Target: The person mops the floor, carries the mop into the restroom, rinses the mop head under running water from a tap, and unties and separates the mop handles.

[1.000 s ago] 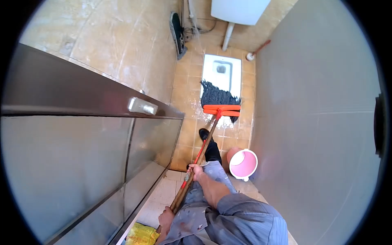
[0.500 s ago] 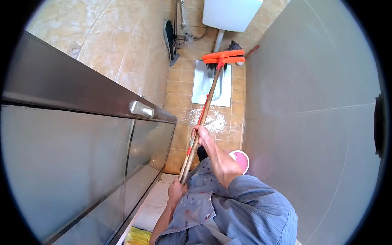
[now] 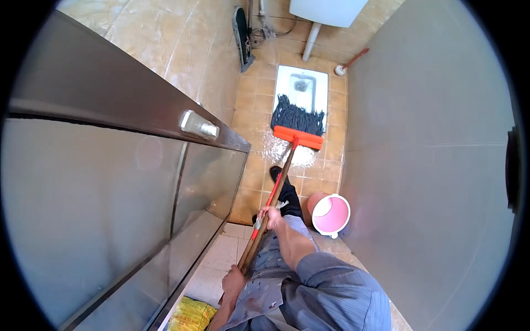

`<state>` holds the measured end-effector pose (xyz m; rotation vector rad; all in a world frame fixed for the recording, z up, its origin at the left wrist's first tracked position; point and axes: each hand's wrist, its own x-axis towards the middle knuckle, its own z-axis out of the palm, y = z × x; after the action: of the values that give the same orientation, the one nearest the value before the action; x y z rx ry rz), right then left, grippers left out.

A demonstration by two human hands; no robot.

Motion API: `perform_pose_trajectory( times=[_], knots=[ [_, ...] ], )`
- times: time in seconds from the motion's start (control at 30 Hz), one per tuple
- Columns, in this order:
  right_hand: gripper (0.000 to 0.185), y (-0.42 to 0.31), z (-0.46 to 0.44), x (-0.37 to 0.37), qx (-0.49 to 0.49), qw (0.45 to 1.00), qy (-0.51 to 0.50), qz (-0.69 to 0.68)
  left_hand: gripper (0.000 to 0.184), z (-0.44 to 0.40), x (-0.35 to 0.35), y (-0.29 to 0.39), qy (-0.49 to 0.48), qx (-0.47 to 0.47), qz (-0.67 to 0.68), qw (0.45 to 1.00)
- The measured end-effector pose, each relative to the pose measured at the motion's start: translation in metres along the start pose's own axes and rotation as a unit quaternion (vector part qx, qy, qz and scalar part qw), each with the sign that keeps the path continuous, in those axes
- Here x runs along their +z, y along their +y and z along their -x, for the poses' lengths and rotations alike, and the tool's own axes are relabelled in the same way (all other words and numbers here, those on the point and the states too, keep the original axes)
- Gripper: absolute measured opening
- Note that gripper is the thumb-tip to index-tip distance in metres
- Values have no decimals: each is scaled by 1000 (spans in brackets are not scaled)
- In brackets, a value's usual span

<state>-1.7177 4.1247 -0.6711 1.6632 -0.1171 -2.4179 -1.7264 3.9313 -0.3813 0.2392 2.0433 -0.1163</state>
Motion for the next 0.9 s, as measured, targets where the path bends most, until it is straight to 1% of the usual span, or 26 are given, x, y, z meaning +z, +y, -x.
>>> perform_pose_trajectory(
  times=[0.03, 0.07, 0.13, 0.17, 0.23, 0.27, 0.3, 0.37, 0.4, 0.47, 0.5, 0.53, 0.57, 0.6, 0.63, 0.67, 0.7, 0.73, 0.77, 0.8, 0.83, 0.87, 0.9],
  knots=[
    [17, 10, 7, -1, 20, 1000, -3, -8, 34, 2, 9, -14, -12, -19, 1, 1000],
    [16, 15, 15, 2, 9, 999, 35, 13, 32, 4, 18, -24, -23, -36, 2, 999],
    [15, 12, 13, 4, -24, 993, 110, 43, 31, 0, 30, -33, -28, -26, 4, 999],
    [15, 1, 10, 7, -33, 993, 107, 49, 31, -6, 35, -31, -39, -21, 5, 999],
    [15, -15, 18, 27, -127, 973, 149, 118, 31, -18, 30, -18, -17, -7, 34, 999],
    [16, -28, 23, 32, -164, 974, 130, 87, 31, -19, 29, -16, -7, 4, 52, 999],
    [14, -47, 25, 44, -173, 969, 143, 99, 31, -26, 28, -10, -6, 5, 56, 998],
    [9, -87, 24, 62, -200, 952, 173, 155, 33, -44, 22, 12, 28, 61, 82, 994],
    [16, -104, 28, 70, -215, 937, 192, 195, 35, -49, 16, 24, 28, 61, 106, 992],
    [25, -124, 40, 84, -238, 924, 212, 213, 37, -50, -3, 45, 23, 62, 127, 990],
    [25, -131, 35, 83, -237, 924, 214, 212, 39, -43, -17, 55, 16, 70, 159, 985],
    [29, -138, 32, 81, -265, 907, 208, 253, 41, -38, -25, 61, 8, 77, 190, 979],
    [33, -148, 29, 81, -296, 886, 201, 295, 41, -39, -28, 65, 7, 79, 193, 978],
    [33, -150, 37, 86, -296, 885, 203, 297, 43, -39, -30, 66, 11, 105, 236, 966],
    [37, -149, 54, 94, -312, 872, 215, 311, 45, -40, -28, 64, 14, 130, 278, 951],
    [40, -149, 75, 105, -327, 857, 226, 327, 45, -48, -22, 62, 13, 130, 283, 950],
    [37, -144, 122, 123, -319, 829, 229, 398, 44, -57, -11, 55, -23, 153, 322, 934],
    [37, -143, 120, 115, -317, 829, 232, 399, 44, -65, 1, 50, -58, 176, 361, 914],
    [34, -142, 113, 108, -339, 807, 249, 415, 44, -64, 3, 52, -58, 174, 364, 913],
    [30, -138, 106, 101, -359, 785, 263, 430, 42, -63, 5, 54, -133, 152, 399, 895],
    [33, -136, 83, 82, -346, 775, 298, 437, 40, -60, 4, 53, -204, 129, 430, 870],
    [33, -126, 72, 68, -344, 775, 295, 440, 40, -53, 5, 47, -202, 126, 432, 870],
    [33, -115, 63, 56, -315, 802, 274, 427, 37, -43, 5, 42, -228, 106, 466, 848]
  ],
)
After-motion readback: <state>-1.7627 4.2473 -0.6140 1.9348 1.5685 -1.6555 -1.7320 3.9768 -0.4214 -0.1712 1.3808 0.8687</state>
